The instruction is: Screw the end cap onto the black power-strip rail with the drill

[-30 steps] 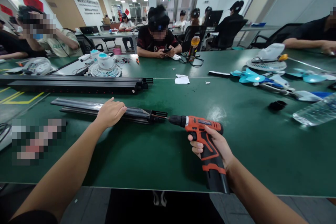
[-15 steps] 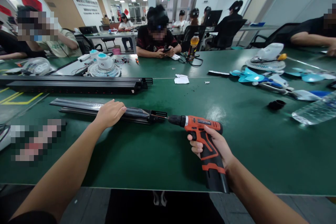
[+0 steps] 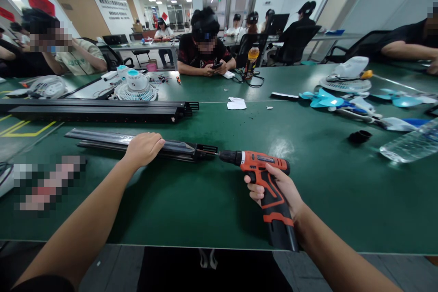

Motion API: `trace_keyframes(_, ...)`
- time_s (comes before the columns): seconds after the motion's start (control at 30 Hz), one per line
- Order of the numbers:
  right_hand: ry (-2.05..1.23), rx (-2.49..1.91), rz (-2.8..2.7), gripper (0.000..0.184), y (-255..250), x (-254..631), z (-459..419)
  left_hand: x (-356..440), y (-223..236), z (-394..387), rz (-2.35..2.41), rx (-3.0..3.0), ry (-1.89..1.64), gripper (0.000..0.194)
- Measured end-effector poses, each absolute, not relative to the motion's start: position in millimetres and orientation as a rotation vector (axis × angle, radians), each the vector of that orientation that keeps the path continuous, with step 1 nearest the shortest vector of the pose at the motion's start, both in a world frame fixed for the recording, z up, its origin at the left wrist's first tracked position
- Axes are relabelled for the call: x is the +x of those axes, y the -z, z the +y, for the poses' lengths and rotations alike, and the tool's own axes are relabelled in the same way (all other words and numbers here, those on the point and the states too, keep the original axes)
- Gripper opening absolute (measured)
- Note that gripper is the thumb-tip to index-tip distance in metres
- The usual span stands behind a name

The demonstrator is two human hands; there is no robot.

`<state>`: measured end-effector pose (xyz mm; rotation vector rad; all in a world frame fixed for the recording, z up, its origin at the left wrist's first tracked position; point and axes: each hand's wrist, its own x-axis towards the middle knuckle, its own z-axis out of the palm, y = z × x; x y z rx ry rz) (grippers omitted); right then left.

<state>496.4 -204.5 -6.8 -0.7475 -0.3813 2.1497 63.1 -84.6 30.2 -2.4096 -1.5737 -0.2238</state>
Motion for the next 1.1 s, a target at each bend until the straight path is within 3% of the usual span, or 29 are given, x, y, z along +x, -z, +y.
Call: trace_keyframes(1.1,-2.166,-0.787,-0.377,0.039,13.7,500.1,-204.3,58.7,-25.5,-83.8,-1.548,-2.406,0.202,0.057)
